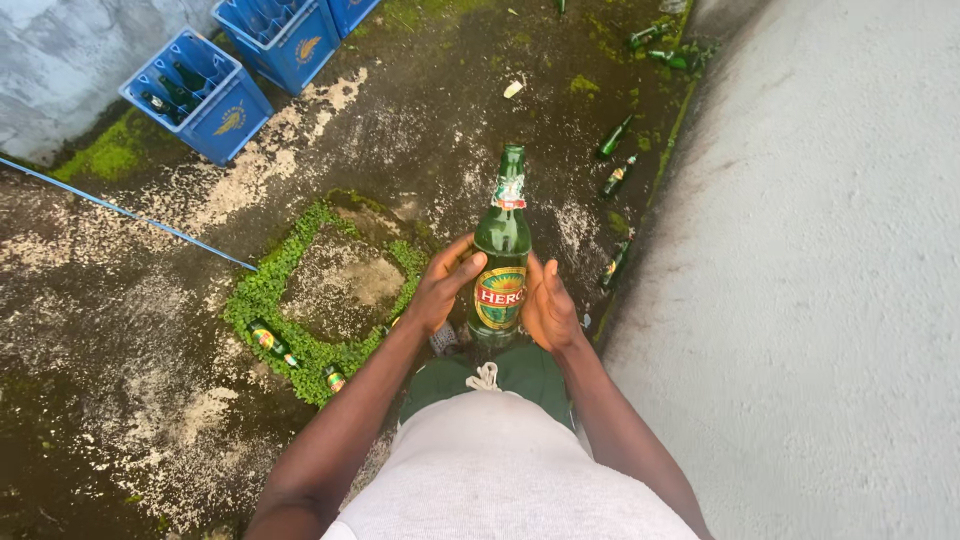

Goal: The person picks up glass bottles from the ground and places them into plastic crates.

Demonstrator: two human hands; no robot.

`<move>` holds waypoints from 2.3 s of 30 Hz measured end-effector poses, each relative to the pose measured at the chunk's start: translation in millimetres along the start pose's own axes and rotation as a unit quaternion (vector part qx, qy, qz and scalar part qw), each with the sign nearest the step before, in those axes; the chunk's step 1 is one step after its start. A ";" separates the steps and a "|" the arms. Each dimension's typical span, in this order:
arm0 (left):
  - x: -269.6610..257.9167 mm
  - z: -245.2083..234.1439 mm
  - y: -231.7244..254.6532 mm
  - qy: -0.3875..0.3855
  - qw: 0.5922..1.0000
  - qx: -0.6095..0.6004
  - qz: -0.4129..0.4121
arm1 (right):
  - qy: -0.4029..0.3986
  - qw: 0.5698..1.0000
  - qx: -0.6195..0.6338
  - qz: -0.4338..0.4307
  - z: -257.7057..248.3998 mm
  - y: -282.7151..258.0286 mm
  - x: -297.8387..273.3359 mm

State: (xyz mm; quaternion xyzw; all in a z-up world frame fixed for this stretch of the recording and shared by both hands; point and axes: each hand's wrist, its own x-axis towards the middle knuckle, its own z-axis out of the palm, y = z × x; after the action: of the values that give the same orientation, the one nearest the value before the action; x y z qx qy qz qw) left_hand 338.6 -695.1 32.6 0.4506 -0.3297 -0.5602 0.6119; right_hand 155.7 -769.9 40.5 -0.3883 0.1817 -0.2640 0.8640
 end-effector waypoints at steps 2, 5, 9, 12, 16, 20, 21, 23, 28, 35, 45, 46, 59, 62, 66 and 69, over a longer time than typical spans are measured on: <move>13.2 -7.0 7.8 0.015 1.000 -0.010 0.007 | -0.015 1.000 0.007 0.004 0.7 -2.6 15.8; 25.0 -14.3 12.0 0.054 0.998 -0.025 0.008 | -0.034 0.999 0.006 0.022 -2.7 -5.2 43.0; 44.7 -22.9 6.8 0.114 0.992 -0.059 0.001 | -0.046 0.996 0.006 0.076 -15.7 -10.3 82.0; 66.3 -30.2 -3.2 0.170 0.984 -0.053 -0.004 | -0.079 0.990 -0.002 0.114 -33.7 -20.6 113.1; 107.7 -34.6 -17.7 0.278 0.960 -0.040 -0.021 | -0.139 0.979 -0.015 0.148 -61.4 -44.1 161.8; 155.4 -31.8 -2.2 0.260 0.960 -0.076 0.066 | -0.214 0.961 -0.055 0.165 -76.9 -85.4 221.9; 165.1 -29.5 1.4 0.261 0.959 -0.076 0.081 | -0.233 0.955 -0.071 0.169 -84.1 -95.6 230.7; 184.7 -25.0 10.6 0.268 0.954 -0.095 0.091 | -0.265 0.943 -0.111 0.169 -96.2 -113.7 254.7; 212.1 -13.4 22.9 0.276 0.944 -0.146 0.110 | -0.314 0.913 -0.168 0.198 -126.7 -132.6 304.2; 223.3 -23.5 22.3 0.294 0.935 -0.156 0.126 | -0.323 0.897 -0.237 0.189 -137.3 -128.7 341.5; 275.5 -80.7 22.9 0.281 0.944 -0.129 0.116 | -0.268 0.895 -0.348 0.084 -125.1 -128.1 431.7; 280.0 -92.4 25.2 0.275 0.944 -0.133 0.124 | -0.267 0.892 -0.356 0.076 -117.1 -126.2 442.6; 295.0 -260.8 110.2 0.242 0.963 -0.087 0.080 | -0.264 0.895 -0.356 0.048 6.8 -95.6 579.3; 285.9 -287.0 117.3 0.264 0.957 -0.093 0.076 | -0.253 0.915 -0.307 0.065 22.6 -76.5 595.1; 285.1 -312.8 117.8 0.295 0.948 -0.101 0.071 | -0.226 0.926 -0.276 0.123 40.5 -51.3 623.3; 283.8 -333.1 111.1 0.308 0.942 -0.106 0.078 | -0.236 0.924 -0.268 0.141 48.5 -33.8 641.5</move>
State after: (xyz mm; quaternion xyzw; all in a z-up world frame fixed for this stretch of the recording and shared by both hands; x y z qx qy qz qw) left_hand 728.3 -917.1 -19.2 0.5061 -0.0978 -0.3769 0.7696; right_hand 679.9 -1144.1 27.2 -0.6266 0.0894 0.0179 0.7740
